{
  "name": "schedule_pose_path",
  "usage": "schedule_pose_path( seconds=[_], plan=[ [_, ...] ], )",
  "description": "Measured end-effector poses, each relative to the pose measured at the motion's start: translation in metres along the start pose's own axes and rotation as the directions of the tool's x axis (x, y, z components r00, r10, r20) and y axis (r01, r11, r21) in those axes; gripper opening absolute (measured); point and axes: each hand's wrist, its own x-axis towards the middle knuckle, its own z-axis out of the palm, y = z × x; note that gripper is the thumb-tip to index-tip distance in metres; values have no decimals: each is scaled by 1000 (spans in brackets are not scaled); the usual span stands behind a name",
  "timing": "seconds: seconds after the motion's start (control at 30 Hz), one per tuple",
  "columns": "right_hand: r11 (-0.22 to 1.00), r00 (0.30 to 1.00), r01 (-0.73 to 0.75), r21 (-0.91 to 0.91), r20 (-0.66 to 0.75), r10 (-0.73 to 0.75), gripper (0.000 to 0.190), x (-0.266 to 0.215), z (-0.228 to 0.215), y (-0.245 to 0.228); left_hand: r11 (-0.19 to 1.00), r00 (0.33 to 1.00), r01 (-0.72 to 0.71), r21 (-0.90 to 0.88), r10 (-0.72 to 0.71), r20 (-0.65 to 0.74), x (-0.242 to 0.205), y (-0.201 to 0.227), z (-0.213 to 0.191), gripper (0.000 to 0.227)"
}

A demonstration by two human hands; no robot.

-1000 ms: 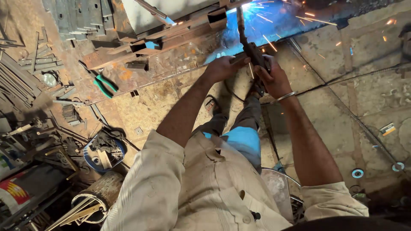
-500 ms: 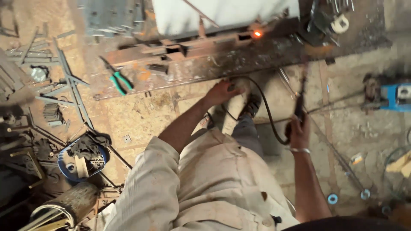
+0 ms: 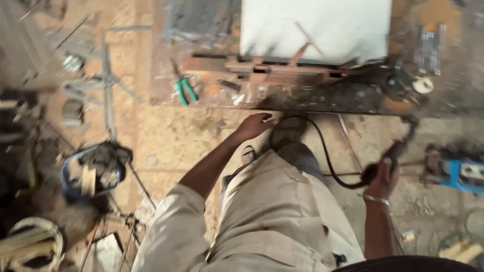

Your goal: The person is welding various metal pieces together to fabricate industrial structures.

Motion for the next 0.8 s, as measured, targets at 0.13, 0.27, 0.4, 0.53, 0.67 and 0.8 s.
schedule_pose_path(
  seconds=[0.13, 0.27, 0.4, 0.53, 0.67, 0.8],
  plan=[
    [1000, 999, 27, 9, -34, -27, 25, 35, 11, -13, 992, 993, -79, -99, 87, 77, 13, 73, 4, 80],
    [992, 991, 128, 14, -32, -128, 32, 42, 58, -88, 930, 927, -325, -171, 349, 139, 51, 133, 40, 83],
    [985, 993, 107, 138, -59, -100, 40, 69, 51, -101, 902, 843, -403, -155, 431, 322, 88, 236, 66, 73],
    [959, 985, -24, 282, -157, 71, 40, 108, 28, -95, 924, 893, -363, 122, 307, 329, 197, 278, 149, 57],
    [945, 985, -59, 321, -133, 106, 40, 148, 2, -95, 900, 915, -403, 164, 391, 102, 314, 276, 224, 49],
    [907, 948, -217, 362, -144, 284, 34, 178, -31, -88, 928, 994, 3, 373, 39, -105, 381, 282, 251, 42]
  ],
)
